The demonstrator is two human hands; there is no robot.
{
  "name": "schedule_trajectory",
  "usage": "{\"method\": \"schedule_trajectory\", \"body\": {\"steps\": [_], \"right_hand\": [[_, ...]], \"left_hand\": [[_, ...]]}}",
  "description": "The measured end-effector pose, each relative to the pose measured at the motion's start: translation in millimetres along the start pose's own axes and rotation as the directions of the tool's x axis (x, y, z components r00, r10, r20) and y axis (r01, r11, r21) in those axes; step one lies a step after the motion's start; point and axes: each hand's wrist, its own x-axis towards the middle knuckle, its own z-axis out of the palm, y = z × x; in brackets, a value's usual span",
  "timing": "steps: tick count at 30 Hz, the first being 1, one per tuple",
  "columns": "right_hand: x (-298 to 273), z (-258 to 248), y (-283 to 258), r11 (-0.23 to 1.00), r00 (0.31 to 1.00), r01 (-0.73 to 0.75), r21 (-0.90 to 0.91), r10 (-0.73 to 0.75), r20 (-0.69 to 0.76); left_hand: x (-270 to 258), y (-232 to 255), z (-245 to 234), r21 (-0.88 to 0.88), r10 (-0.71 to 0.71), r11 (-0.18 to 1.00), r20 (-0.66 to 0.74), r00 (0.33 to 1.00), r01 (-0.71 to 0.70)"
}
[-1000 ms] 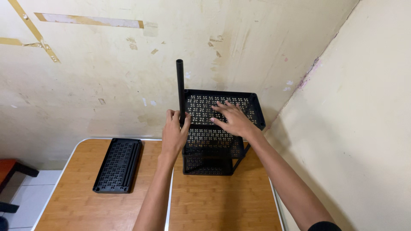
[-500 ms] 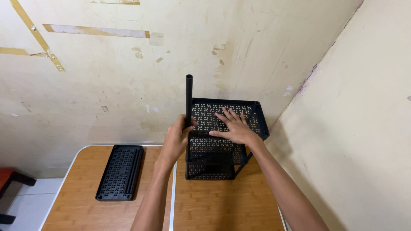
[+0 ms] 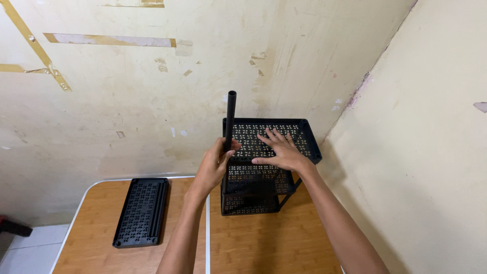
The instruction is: The person assembles a small black plastic shelving unit by inserting vertical poles into the corners of perforated trays and stacking them. They repeatedly adjust and reposition the trays and poles to secure the structure on a wooden table.
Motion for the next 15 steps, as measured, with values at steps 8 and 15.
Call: {"method": "schedule_trajectory", "body": {"steps": [8,15], "right_hand": [[-1.2,-4.3,-4.6,0.999,0.997,-0.012,0.042,0.015,-0.078],[-0.8,-4.9,-7.2,0.998,0.993,-0.025,0.050,0.030,-0.110]], "left_hand": [[2.6,0.4,6.3,0.164,-0.059,0.983,-0.167,0.984,0.087],[6.8,-3.1,-2.7,-0.014,0.024,1.000,-0.027,0.999,-0.025]]}}
